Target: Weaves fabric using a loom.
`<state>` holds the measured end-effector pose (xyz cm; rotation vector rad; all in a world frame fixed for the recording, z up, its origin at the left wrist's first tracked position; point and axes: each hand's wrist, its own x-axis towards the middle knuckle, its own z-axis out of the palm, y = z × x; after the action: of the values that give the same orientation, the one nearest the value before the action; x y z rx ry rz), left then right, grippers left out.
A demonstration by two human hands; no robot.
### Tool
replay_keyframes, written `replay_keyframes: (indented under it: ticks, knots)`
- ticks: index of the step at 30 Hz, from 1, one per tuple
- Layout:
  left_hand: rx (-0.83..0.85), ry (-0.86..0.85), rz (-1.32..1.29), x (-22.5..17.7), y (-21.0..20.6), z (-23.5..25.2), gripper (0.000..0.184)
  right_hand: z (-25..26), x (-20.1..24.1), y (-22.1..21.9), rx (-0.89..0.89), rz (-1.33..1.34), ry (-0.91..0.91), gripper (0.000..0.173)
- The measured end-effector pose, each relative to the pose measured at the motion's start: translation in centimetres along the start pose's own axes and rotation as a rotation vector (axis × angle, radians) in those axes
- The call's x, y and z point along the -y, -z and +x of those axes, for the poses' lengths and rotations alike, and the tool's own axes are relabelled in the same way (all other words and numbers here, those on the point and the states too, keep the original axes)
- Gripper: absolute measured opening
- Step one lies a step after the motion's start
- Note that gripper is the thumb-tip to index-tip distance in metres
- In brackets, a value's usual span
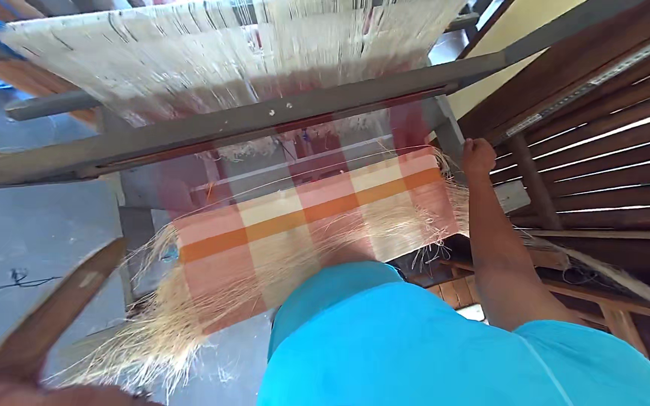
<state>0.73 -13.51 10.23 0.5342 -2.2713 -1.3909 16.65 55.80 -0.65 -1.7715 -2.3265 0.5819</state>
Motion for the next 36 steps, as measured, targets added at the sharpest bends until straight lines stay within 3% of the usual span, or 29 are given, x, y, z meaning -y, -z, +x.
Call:
replay_keyframes:
  ticks: [2,4,7,9,14,19,30,36]
  knots:
    - [0.019,-0.139,-0.264,2.4,-3.1,-1.4,0.065,-0.2,1.6,1.2,-0.023,0.069,0.071,0.045]
    - [0.186,-0.183,-0.327,4.3,-6.4,-3.9,0.082,-0.5,3.3,1.4,0.032,0.119,0.202,0.042]
    - [0.413,-0.155,-0.355,7.1,-10.7,-7.8,0.08,-0.4,5.2,0.2,0.186,0.089,0.314,0.033]
    - [0.464,-0.217,-0.303,9.2,-12.4,-9.3,0.071,-0.4,5.3,-0.5,0.292,0.06,0.301,0.032]
    - [0.326,-0.408,0.263,12.0,-12.7,-9.8,0.066,0.6,2.6,-1.7,0.41,0.13,0.255,0.039]
    - [0.307,-0.416,0.557,11.9,-13.5,-10.7,0.063,0.2,1.9,-1.1,0.42,0.202,0.26,0.03]
    - [0.378,-0.548,0.561,10.2,-13.1,-9.1,0.072,0.3,2.9,0.1,0.428,0.199,0.257,0.029]
    - [0.348,-0.562,0.461,8.4,-14.0,-2.0,0.061,0.9,3.5,0.1,0.465,0.152,0.243,0.027]
